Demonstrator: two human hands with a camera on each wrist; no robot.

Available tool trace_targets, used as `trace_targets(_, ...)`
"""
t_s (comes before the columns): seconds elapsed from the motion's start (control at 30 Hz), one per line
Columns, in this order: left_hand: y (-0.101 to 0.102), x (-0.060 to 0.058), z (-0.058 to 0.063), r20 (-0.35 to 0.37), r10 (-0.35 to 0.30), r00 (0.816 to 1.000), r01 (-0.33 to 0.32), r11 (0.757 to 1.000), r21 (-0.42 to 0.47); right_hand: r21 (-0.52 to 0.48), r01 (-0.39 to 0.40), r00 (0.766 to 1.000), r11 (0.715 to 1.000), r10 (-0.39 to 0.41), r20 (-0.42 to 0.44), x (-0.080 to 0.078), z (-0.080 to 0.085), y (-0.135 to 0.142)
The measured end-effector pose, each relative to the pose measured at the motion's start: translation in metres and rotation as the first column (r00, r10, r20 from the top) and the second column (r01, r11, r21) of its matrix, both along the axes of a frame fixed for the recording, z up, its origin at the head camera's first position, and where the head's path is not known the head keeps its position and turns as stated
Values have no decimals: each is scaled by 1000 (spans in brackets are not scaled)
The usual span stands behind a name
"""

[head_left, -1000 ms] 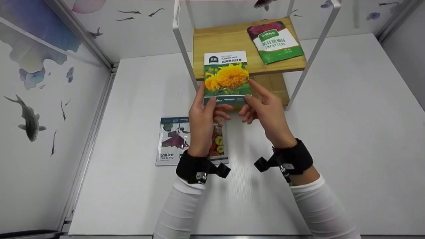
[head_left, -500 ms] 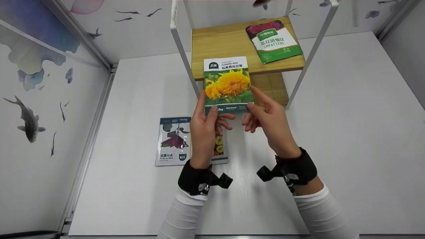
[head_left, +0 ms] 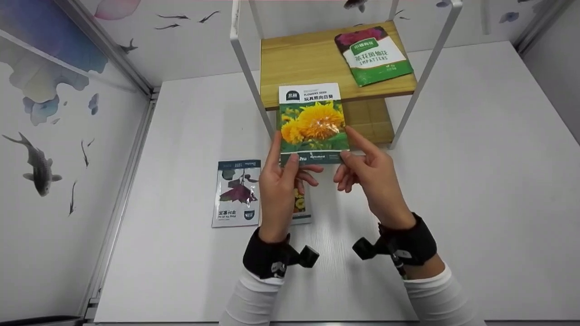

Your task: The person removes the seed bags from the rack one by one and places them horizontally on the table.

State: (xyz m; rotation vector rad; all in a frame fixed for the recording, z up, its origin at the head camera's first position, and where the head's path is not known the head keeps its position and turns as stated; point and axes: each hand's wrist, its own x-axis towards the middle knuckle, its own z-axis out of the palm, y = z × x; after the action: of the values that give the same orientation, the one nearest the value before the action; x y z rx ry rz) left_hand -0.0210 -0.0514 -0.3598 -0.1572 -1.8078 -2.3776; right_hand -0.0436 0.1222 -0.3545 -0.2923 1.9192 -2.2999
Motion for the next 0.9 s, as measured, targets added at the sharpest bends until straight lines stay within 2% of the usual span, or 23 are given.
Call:
trace_targets(0.27, 3, 8, -2, -3, 11, 1000, -11, 1000, 10, -3, 7, 1000, 1000, -7, 1, 7, 0, 3)
trace_targets(0.47, 5, 19, -2, 7, 18, 1000, -18, 999, -32, -7, 13, 1000, 1000, -13, 25, 17, -1, 4)
trace_targets(0.9, 9, 29, -3, 17, 31, 999, -31, 999, -15, 11, 11, 1000, 1000, -10, -24, 27, 0, 7)
